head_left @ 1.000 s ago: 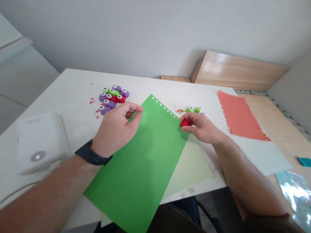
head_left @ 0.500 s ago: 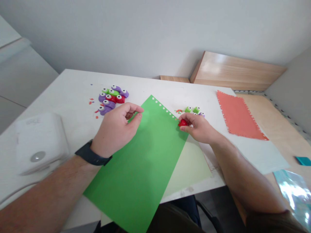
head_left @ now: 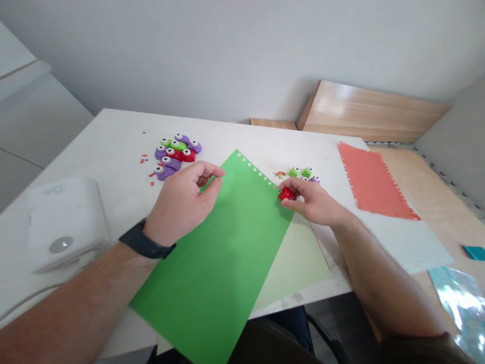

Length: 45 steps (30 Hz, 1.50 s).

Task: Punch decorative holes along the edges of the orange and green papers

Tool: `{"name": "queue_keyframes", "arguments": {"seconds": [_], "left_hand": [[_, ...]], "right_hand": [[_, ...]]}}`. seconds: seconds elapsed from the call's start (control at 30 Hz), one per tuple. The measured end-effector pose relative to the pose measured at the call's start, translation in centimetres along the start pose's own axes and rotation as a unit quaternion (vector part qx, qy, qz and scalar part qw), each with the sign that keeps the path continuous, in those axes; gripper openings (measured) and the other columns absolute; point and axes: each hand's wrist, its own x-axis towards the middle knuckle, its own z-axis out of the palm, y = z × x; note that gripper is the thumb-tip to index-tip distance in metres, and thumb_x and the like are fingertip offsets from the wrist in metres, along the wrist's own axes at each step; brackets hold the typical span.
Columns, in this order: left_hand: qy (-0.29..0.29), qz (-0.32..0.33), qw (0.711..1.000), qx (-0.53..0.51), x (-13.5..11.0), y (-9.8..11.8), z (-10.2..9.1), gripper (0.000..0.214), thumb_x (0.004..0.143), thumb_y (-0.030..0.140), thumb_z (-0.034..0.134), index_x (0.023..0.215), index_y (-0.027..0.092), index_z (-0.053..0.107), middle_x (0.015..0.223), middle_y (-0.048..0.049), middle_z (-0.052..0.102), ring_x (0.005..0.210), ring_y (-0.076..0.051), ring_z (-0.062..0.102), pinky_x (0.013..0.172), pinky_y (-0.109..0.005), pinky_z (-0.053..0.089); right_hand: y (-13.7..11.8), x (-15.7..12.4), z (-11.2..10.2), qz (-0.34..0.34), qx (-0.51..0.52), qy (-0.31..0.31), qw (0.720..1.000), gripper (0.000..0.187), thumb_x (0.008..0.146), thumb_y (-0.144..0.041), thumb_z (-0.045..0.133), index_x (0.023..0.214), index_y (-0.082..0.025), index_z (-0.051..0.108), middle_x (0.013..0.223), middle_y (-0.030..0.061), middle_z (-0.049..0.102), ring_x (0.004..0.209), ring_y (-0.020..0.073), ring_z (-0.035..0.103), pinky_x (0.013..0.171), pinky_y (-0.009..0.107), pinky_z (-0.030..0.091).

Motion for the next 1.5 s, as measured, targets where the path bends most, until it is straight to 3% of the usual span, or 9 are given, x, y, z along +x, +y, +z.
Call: {"name": "queue_keyframes", "arguments": {"seconds": [0.53, 0.87, 1.03, 1.5], "left_hand": [[-0.023, -0.017, 1.000, -0.011, 0.08, 0.22, -0.12, 0.022, 0.095, 0.036, 0.061, 0.111, 0.024, 0.070, 0.099, -0.0009, 0.075, 0.082, -0.018, 0.068, 0.076, -0.032, 0.050], [-0.029, -0.010, 0.999, -0.013, 0.09, -0.09, 0.07, 0.022, 0.095, 0.036, 0.061, 0.111, 0.024, 0.069, 0.102, -0.0015, 0.076, 0.085, -0.019, 0.069, 0.077, -0.032, 0.052], [-0.026, -0.006, 1.000, -0.013, -0.02, -0.04, 0.06, 0.021, 0.094, 0.034, 0.060, 0.111, 0.023, 0.069, 0.103, -0.0013, 0.076, 0.087, -0.018, 0.070, 0.079, -0.031, 0.051], [-0.029, -0.011, 0.999, 0.015, -0.14, -0.14, 0.11, 0.022, 0.094, 0.038, 0.059, 0.112, 0.026, 0.068, 0.085, 0.0014, 0.072, 0.062, -0.016, 0.059, 0.063, -0.031, 0.045]], "right_hand": [[-0.01, -0.18, -0.74, 0.025, 0.106, 0.006, 0.994, 0.032, 0.087, -0.038, 0.071, 0.115, -0.021, 0.068, 0.093, 0.0040, 0.066, 0.081, 0.0193, 0.056, 0.076, 0.034, 0.047], [-0.41, -0.07, -0.58, 0.048, 0.169, -0.010, 0.984, 0.029, 0.095, -0.042, 0.064, 0.114, -0.021, 0.067, 0.090, 0.0017, 0.060, 0.082, 0.0187, 0.052, 0.076, 0.033, 0.040], [-0.13, -0.15, -0.47, 0.030, 0.154, -0.022, 0.987, 0.029, 0.096, -0.042, 0.063, 0.116, -0.022, 0.068, 0.091, 0.0020, 0.061, 0.083, 0.0192, 0.052, 0.076, 0.033, 0.041], [0.16, 0.11, -0.30, 0.040, 0.166, 0.015, 0.985, 0.026, 0.095, -0.044, 0.063, 0.111, -0.023, 0.066, 0.095, 0.0026, 0.061, 0.088, 0.0199, 0.053, 0.082, 0.035, 0.041]]}}
